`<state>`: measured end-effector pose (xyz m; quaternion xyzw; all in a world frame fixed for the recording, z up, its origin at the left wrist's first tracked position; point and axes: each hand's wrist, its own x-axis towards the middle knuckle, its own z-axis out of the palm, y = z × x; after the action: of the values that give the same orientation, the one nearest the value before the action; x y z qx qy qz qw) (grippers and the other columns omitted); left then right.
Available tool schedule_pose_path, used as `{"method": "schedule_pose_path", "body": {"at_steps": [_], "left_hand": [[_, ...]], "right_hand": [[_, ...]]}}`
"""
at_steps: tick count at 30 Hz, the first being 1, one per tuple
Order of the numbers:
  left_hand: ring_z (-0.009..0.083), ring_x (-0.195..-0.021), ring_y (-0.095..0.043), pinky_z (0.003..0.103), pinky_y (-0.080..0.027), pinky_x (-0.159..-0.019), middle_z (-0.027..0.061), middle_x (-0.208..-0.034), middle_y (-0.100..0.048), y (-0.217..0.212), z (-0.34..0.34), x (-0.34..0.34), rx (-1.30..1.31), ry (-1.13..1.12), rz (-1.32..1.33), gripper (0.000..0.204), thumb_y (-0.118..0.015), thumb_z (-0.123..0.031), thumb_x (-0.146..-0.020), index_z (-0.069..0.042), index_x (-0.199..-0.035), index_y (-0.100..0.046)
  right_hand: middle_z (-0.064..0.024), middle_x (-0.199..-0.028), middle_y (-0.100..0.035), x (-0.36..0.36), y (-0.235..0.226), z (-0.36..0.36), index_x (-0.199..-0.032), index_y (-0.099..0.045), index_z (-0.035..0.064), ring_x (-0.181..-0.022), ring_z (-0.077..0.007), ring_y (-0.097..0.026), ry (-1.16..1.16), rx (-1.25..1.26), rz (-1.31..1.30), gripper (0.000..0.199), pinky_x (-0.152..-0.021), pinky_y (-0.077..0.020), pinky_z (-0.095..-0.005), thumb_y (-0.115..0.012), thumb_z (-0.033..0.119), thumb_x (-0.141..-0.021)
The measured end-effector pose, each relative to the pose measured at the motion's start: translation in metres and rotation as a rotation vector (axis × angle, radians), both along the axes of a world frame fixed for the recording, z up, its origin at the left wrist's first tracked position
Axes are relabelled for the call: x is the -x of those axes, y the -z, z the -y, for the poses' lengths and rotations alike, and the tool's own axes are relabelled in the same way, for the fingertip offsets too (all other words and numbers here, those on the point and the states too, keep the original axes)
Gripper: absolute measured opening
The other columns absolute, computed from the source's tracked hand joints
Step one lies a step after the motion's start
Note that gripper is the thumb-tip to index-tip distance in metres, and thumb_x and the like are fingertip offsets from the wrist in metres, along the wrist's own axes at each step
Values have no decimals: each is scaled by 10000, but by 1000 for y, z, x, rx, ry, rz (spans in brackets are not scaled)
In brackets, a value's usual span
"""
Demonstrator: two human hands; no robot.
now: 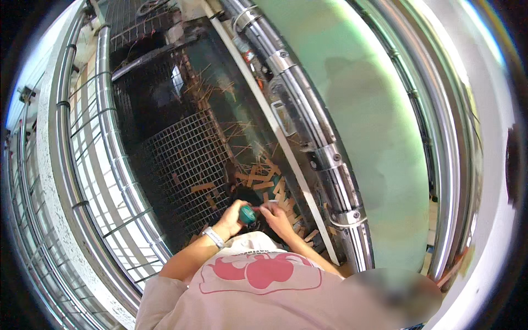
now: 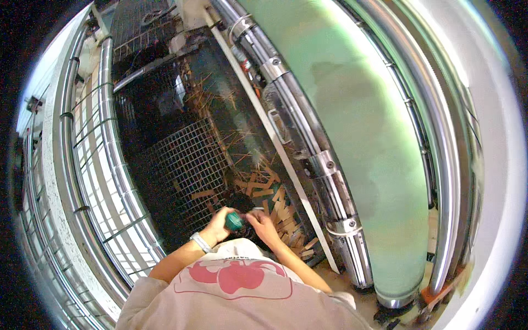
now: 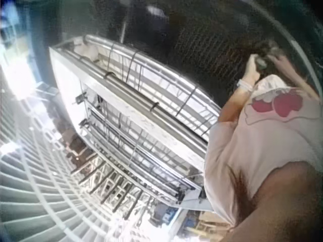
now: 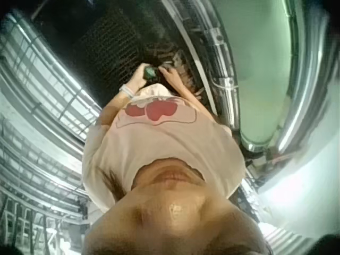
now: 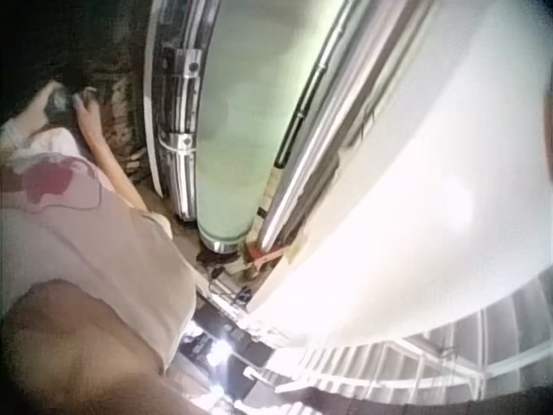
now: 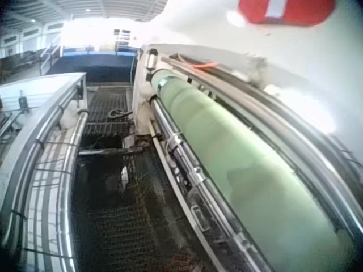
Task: The person uses a tape measure to measure the length of a large, curved metal pipe attached to a machine. They extend the tape measure along the pipe's surface, hold it in place, and read the measurement. The person also briefly handles a small white object and a metal rod near the pipe.
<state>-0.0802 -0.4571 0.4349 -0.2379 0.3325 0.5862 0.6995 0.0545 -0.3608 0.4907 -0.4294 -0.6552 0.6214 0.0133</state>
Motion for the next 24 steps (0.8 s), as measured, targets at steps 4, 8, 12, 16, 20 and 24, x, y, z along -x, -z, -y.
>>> {"method": "schedule_pose_path", "body": {"at_steps": [4, 8, 12, 16, 20, 24], "left_hand": [[235, -905, -596, 336, -487, -777, 122, -964, -613, 1, -17, 70, -24, -220, -14, 268, -485, -251, -857, -39, -1009, -545], [241, -900, -589, 362, -489, -781, 143, -1038, -591, 36, -39, 112, 220, -492, -43, 252, -449, -203, -880, -64, -1078, -517], [233, -861, -579, 345, -482, -762, 127, -980, -582, 67, -58, 161, 126, -418, -143, 254, -375, -90, -857, -41, -1073, -499], [160, -846, -553, 271, -432, -791, 69, -947, -577, 118, -64, 197, 72, -40, -157, 241, -371, -90, -868, -19, -996, -563], [81, -821, -498, 225, -398, -778, -8, -892, -571, 141, -89, 236, -36, 410, -235, 267, -447, -255, -922, -36, -970, -591], [93, -838, -485, 225, -385, -781, -8, -879, -558, 185, -126, 269, -243, 853, -338, 331, -561, -310, -844, -30, -1021, -577]], "right_hand": [[-79, -953, -604, 79, 42, -29, -1136, -511, 5, -838, -123, -550, -258, 216, -67, 368, -739, -439, -267, -590, 231, -856], [-41, -785, -540, 160, 66, -83, -1076, -517, -4, -706, -111, -482, -515, 160, 121, 464, -619, -412, -276, -685, 307, -776], [-52, -722, -489, 201, 104, -121, -870, -472, 20, -659, -155, -476, -586, 249, 168, 394, -600, -403, -303, -708, 308, -743], [-105, -759, -486, 233, 137, -139, -834, -431, 21, -667, -203, -482, -624, 203, 192, 333, -614, -405, -345, -633, 283, -807], [-124, -779, -514, 254, 179, -155, -892, -456, 10, -687, -223, -518, -552, 267, 208, 232, -628, -419, -344, -582, 197, -841], [-127, -799, -557, 256, 216, -170, -876, -497, 4, -705, -223, -542, -449, 319, 220, 214, -645, -434, -329, -609, 177, -820]]}}
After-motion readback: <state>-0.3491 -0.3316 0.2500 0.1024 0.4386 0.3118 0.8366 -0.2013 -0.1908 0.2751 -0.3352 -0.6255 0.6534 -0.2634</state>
